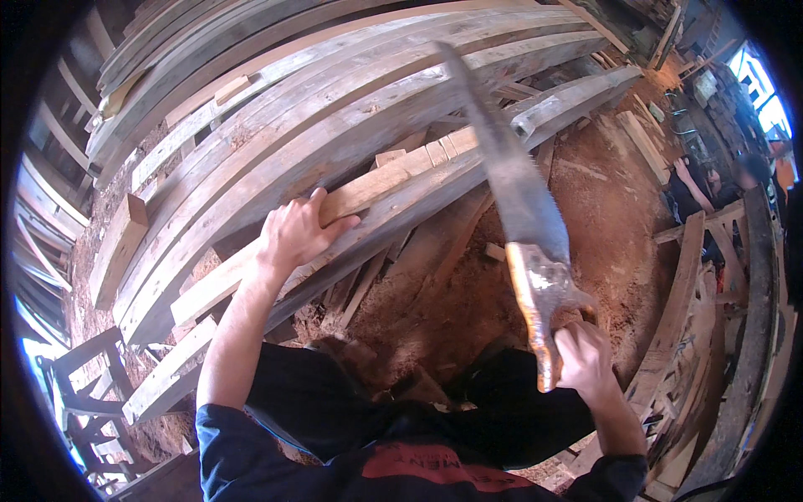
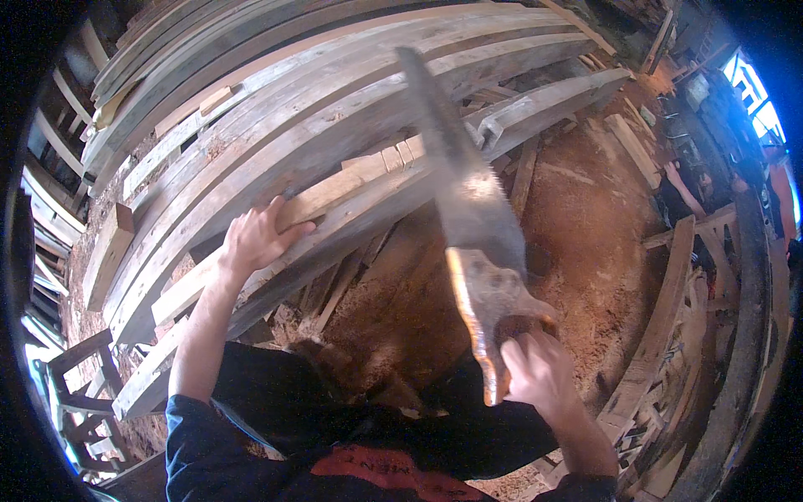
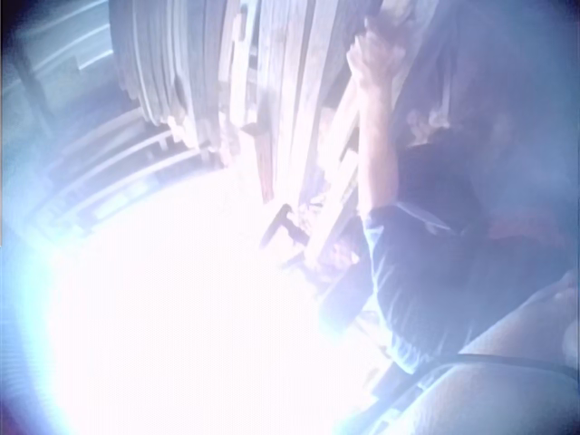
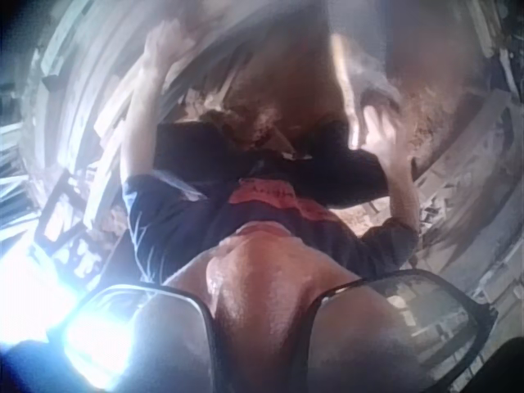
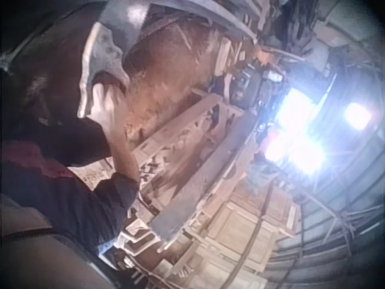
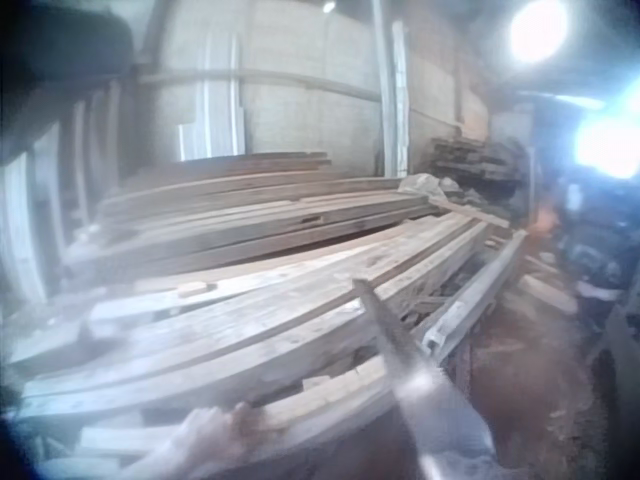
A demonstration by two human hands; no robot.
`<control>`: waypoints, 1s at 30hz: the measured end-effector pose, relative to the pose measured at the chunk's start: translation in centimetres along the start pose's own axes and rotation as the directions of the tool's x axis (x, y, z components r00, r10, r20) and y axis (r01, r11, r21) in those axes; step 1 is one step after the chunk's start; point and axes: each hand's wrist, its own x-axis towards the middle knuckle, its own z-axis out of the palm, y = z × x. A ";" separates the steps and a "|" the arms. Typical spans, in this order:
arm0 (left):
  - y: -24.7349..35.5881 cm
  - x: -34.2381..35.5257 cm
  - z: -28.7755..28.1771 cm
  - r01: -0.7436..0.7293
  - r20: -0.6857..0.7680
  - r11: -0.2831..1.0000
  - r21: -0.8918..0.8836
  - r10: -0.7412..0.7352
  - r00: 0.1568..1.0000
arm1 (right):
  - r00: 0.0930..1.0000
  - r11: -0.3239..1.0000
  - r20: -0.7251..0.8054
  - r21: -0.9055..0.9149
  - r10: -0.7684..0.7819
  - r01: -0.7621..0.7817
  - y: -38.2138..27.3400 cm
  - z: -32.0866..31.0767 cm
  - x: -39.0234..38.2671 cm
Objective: The person uses a hand saw to cut a small wooden plank resting on a workbench. They hold the plank with the left hand and saw with the right, making several cuts along the plank's length. The cut pieces remain on the bench as the person continues sawing.
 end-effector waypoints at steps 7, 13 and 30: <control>-0.2 0.2 0.4 -0.051 -0.031 0.999 -0.015 0.051 0.998 | 0.940 0.904 0.260 -0.307 -0.220 0.296 -0.4 1.6 2.7; -0.2 0.0 0.4 -0.048 -0.056 0.999 -0.016 0.047 0.997 | 0.906 0.870 0.408 -0.480 0.108 0.112 4.6 1.1 0.5; 2.6 0.6 0.8 -0.289 -0.250 0.953 0.091 0.303 0.920 | 0.895 0.770 -0.164 0.587 0.415 -0.249 1.9 -0.6 -0.1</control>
